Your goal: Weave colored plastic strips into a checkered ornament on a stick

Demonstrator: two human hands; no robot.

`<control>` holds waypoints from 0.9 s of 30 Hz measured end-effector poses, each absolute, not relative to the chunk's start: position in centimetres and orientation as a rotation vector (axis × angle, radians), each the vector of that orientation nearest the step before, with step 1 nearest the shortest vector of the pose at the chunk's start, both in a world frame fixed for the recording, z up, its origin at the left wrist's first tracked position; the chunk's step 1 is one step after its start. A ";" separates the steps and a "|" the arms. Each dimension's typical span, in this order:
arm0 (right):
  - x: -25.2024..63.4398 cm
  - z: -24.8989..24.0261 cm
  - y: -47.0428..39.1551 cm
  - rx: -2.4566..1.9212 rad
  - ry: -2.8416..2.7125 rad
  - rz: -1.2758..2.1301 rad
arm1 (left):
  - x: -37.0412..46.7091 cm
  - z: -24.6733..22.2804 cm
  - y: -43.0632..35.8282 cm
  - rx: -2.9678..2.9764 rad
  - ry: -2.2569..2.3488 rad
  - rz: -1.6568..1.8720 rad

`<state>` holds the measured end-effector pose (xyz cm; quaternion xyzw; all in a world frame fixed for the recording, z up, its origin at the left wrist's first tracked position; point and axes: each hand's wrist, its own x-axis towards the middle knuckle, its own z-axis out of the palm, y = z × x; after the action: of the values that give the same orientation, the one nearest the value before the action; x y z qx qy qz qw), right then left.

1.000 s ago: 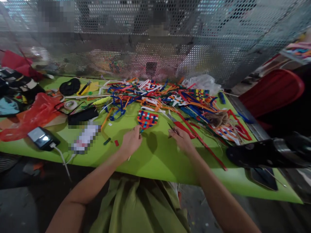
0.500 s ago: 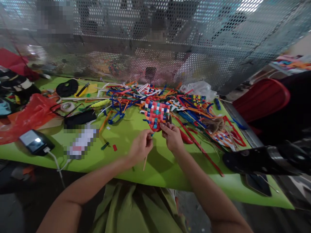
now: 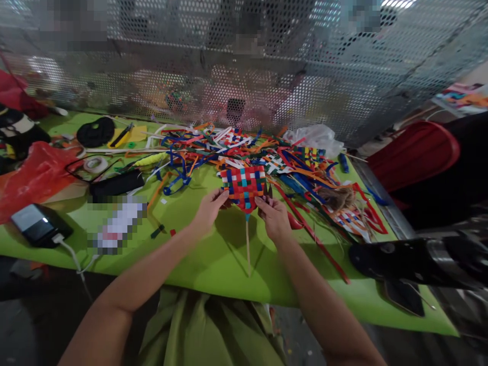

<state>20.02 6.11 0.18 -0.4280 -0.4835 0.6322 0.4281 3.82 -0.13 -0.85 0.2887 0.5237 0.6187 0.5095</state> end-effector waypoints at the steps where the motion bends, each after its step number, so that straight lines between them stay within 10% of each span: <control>1: 20.0 0.1 6.1 -1.073 -1.199 1.595 | 3.8 -1.0 -0.1 0.659 1.232 1.488; 27: 19.3 0.4 4.0 -1.052 -1.271 1.796 | 3.8 -1.6 -0.7 0.596 1.070 1.404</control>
<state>19.29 4.04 0.39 -0.4049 -0.4894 0.6913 0.3444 3.77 -0.73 -1.56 0.2567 0.4609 0.6046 0.5967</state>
